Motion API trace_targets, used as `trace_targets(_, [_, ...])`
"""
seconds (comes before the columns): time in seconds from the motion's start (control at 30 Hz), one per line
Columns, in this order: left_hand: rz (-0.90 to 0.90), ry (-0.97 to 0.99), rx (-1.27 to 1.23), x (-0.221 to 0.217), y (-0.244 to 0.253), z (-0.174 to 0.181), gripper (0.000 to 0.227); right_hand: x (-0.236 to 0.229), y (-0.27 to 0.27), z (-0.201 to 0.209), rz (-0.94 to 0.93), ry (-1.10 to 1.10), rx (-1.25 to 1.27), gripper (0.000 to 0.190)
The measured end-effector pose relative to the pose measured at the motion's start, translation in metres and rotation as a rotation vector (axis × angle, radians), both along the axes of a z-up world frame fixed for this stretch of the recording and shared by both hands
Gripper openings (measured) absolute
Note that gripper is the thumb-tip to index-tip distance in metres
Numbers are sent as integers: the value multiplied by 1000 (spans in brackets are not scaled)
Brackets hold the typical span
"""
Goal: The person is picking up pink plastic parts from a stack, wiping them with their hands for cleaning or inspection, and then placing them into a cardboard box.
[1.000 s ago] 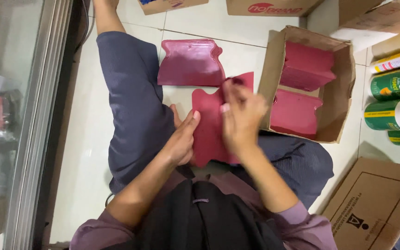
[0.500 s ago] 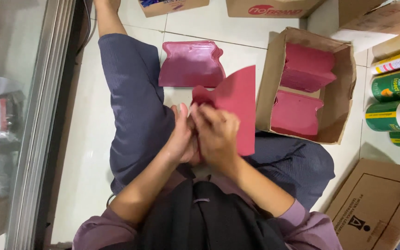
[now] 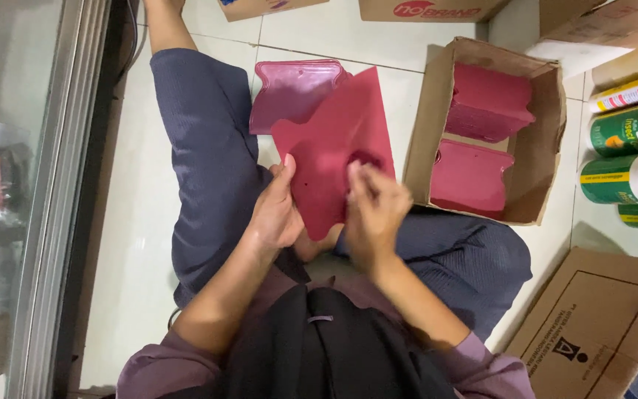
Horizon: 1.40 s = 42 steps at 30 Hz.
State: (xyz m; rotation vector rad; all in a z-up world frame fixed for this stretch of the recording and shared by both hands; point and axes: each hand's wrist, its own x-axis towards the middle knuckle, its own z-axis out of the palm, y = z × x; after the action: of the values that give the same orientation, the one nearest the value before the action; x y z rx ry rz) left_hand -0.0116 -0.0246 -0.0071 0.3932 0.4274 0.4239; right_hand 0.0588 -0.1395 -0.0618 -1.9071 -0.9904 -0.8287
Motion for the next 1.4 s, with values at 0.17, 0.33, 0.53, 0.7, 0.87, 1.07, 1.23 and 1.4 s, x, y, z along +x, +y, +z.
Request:
trace_targets(0.17, [-110,129,88,3,20,-74,31,-38,-3,-18,143,-53,-127,33])
trace_targets(0.33, [-130,22,85,5,23,-49,52,5,-12,-18,98,-110,-3,22])
trace_targets(0.53, [-114,41,92,18,19,-29,51,-28,-28,-23,13,145,-109,32])
trace_targets(0.7, [-17,115,57,17,27,-41,58,-4,-23,-55,26,49,-178,29])
trace_targets(0.87, [52,110,185,2,42,-43,57,50,-68,-64,-55,391,-236,33])
trace_targets(1.07, [218,332,464,31,-22,-21,50,20,-59,-6,25,362,-419,26])
trace_targets(1.23, [75,402,631,49,-64,-42,52,25,-63,-12,-58,37,-624,37])
trace_targets(1.4, [-325,123,1080,46,-74,-20,62,95,-150,20,-332,-61,-712,10])
